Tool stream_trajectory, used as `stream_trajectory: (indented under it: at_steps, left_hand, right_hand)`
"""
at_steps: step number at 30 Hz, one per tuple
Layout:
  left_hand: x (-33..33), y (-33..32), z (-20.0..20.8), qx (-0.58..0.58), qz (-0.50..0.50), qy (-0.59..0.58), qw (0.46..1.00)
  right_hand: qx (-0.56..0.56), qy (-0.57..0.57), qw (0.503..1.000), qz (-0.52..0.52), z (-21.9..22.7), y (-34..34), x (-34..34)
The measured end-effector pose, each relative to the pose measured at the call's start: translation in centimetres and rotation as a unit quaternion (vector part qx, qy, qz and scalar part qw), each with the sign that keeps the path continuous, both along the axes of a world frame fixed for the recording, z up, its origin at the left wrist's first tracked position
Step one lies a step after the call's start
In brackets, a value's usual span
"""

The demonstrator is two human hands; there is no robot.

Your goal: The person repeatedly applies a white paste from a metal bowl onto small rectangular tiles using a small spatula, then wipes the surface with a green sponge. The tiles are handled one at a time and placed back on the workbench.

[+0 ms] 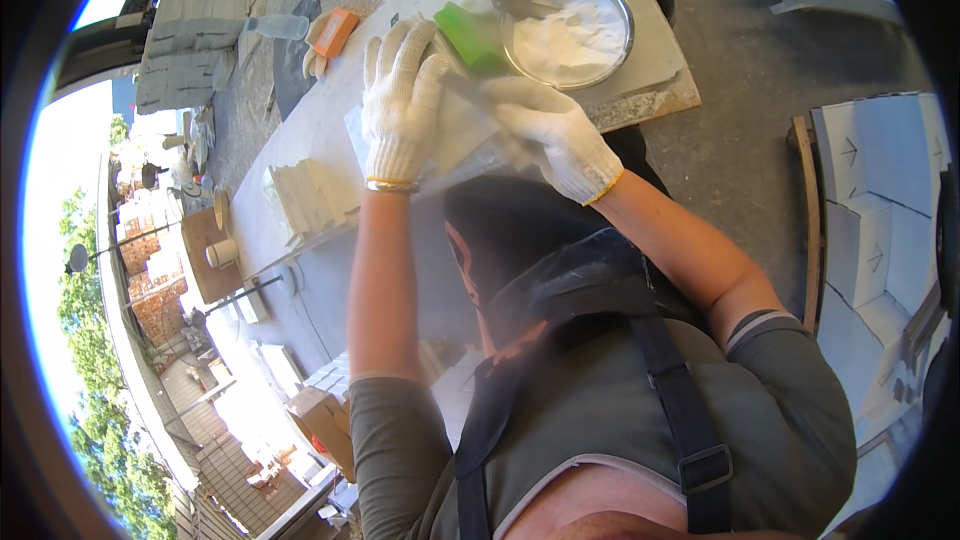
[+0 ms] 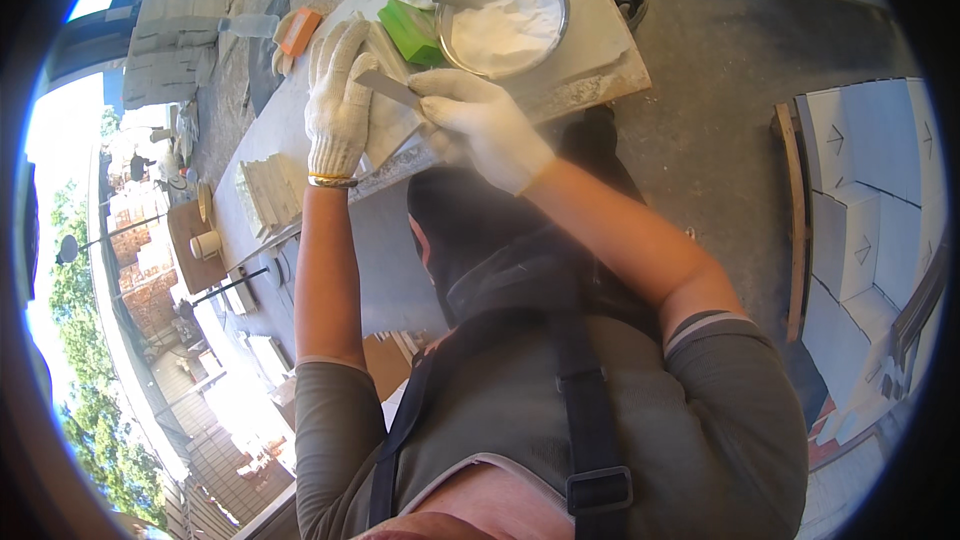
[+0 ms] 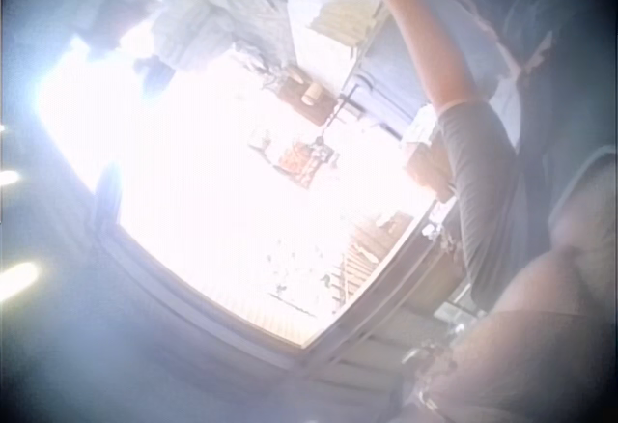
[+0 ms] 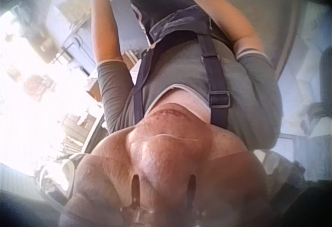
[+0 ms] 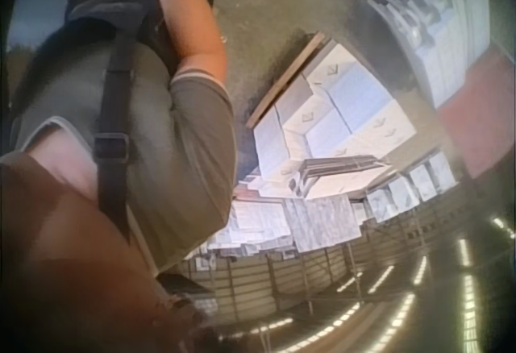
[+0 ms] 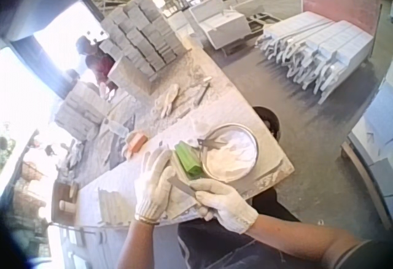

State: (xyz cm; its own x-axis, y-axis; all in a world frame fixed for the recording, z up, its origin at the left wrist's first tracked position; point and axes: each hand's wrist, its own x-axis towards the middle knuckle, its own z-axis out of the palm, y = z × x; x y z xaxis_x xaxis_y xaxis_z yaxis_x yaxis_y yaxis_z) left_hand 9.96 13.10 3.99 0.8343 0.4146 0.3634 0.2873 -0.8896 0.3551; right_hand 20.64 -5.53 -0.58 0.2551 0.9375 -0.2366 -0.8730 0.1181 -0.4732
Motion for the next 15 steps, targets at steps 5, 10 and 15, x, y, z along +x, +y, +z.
stream_trajectory:
  at_steps: [5,10,15]
  left_hand:
    - [-0.1,0.0,0.0,0.008,-0.002,-0.003,1.0]
    - [-0.1,-0.1,0.1,-0.007,0.013,0.007,1.0]
    - [0.0,-0.2,0.0,-0.011,0.019,0.01,1.0]
  right_hand:
    - [0.02,-0.055,0.997,-0.053,-0.4,2.8,0.3]
    - [0.015,-0.012,1.0,-0.001,-0.5,-0.1,-0.1]
    - [-0.002,0.018,1.0,0.011,-0.6,0.2,0.0]
